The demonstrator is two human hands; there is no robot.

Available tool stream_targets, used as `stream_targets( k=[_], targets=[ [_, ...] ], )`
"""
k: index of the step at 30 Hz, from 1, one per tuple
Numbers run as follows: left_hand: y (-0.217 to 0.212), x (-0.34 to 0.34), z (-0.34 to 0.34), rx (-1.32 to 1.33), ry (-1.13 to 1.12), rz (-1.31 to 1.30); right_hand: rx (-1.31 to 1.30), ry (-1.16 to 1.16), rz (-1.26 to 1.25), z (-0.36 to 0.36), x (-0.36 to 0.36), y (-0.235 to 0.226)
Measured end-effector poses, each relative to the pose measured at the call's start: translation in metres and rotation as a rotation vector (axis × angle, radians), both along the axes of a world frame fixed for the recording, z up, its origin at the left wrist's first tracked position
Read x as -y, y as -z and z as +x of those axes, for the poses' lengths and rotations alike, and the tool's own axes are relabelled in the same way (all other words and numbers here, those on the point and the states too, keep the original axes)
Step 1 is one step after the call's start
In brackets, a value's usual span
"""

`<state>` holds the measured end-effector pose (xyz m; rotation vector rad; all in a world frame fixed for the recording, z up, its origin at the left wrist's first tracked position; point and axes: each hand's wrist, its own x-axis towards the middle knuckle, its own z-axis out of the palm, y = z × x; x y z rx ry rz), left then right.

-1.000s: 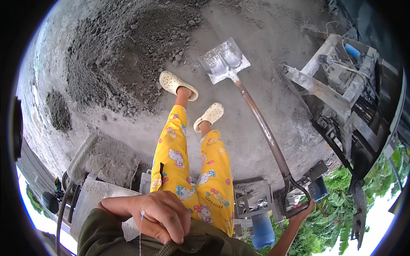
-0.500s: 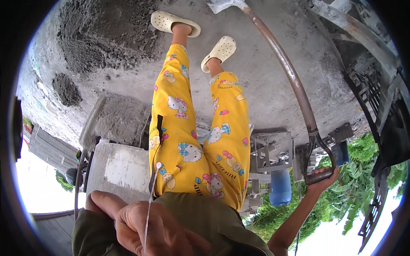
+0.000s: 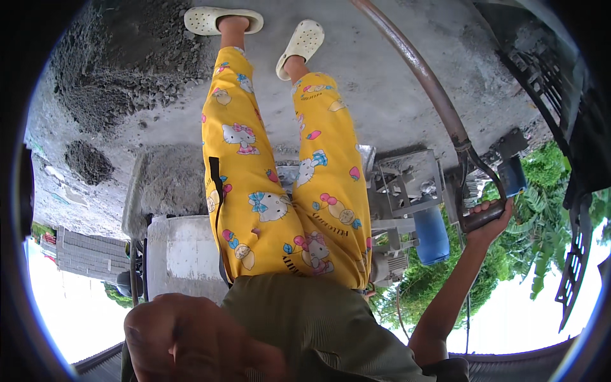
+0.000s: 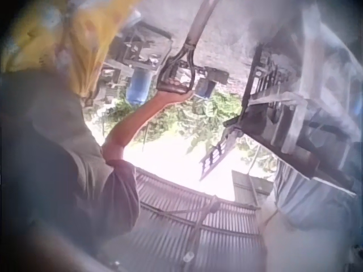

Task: Shoveling and mixing wet cement and sand on a construction site.

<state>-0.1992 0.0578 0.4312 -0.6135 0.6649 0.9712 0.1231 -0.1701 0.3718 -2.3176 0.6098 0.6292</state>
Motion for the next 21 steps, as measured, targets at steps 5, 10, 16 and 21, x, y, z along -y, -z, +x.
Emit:
stream_targets(
  k=[5,10,16,21],
  targets=[
    [0.039,-0.013,-0.041,0.161,0.181,0.433,0.018,-0.015,0.013,0.005,-0.003,-0.005],
    [0.155,0.016,-0.071,-0.012,0.653,0.461,0.048,0.006,0.03,-0.011,-0.005,-0.022],
    [0.295,0.048,0.025,-0.311,1.324,0.059,-0.055,-0.012,0.039,-0.049,0.007,-0.033],
    [0.318,0.08,0.087,-0.155,1.368,0.075,-0.093,0.061,0.069,-0.071,0.028,-0.04]
  ],
)
